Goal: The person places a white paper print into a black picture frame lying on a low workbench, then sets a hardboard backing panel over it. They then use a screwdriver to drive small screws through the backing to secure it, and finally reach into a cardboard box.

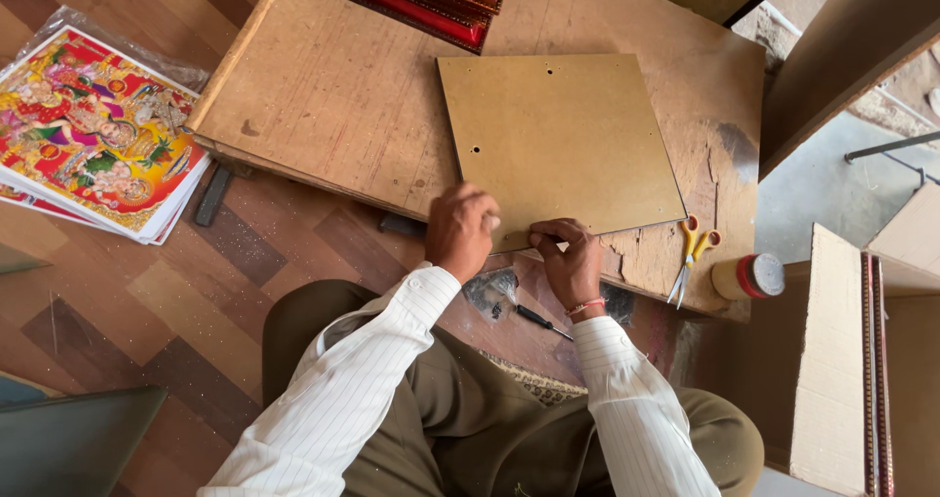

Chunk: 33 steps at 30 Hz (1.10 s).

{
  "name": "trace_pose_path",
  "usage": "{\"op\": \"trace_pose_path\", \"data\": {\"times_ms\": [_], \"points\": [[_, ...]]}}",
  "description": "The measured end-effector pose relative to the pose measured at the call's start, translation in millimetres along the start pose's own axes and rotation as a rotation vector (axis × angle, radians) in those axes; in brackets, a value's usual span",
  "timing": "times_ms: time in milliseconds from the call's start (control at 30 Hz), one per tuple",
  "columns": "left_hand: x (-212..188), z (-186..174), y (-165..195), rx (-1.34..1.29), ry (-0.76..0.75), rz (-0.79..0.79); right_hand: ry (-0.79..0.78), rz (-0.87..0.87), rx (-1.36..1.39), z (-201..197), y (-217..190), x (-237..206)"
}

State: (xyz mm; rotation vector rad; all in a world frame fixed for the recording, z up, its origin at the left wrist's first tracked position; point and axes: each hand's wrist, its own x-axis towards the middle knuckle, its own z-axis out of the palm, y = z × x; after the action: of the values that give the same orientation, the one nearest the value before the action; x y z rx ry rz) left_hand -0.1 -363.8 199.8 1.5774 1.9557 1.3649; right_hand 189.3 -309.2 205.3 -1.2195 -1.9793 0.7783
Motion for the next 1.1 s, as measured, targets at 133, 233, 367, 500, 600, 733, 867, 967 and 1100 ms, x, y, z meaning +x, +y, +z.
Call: {"op": "trace_pose_path", "data": {"times_ms": [133, 233, 367, 500, 600, 733, 867, 967, 1100], "points": [[5.1, 2.5, 1.5, -0.024, -0.164, 0.101, 0.174, 0.021, 0.056, -4.7, 2.4, -26.1], [9.3, 6.6, -1.6, -0.015, -0.182, 0.074, 0.171, 0.193, 0.04, -15.9, 15.9, -48.9], [10.0, 13.0, -2.2, -0.004, -0.197, 0.046, -0.104, 0.316, -0.243, -21.2, 42.5, -67.7], [8.9, 20.7, -1.8, 0.023, -0.162, 0.041, -0.278, 0.344, -0.529, -7.6, 60.2, -76.9], [9.3, 26.9, -5.8, 0.013, -0.132, 0.046, -0.319, 0.336, -0.657, 0.7, 68.6, -83.8], [8.7, 32.7, -13.8, -0.035, -0.129, 0.068, -0.441, 0.336, -0.776, 8.4, 81.7, -87.3], [7.4, 34.7, -15.5, -0.055, -0.131, 0.08, -0.459, 0.336, -0.812, 15.3, 89.2, -87.7], [6.6, 34.1, -14.3, -0.045, -0.13, 0.094, -0.423, 0.306, -0.831, 11.5, 80.3, -84.1], [5.0, 34.2, -15.9, -0.03, -0.16, 0.074, -0.41, 0.41, -0.789, -10.9, 39.7, -69.7]]}}
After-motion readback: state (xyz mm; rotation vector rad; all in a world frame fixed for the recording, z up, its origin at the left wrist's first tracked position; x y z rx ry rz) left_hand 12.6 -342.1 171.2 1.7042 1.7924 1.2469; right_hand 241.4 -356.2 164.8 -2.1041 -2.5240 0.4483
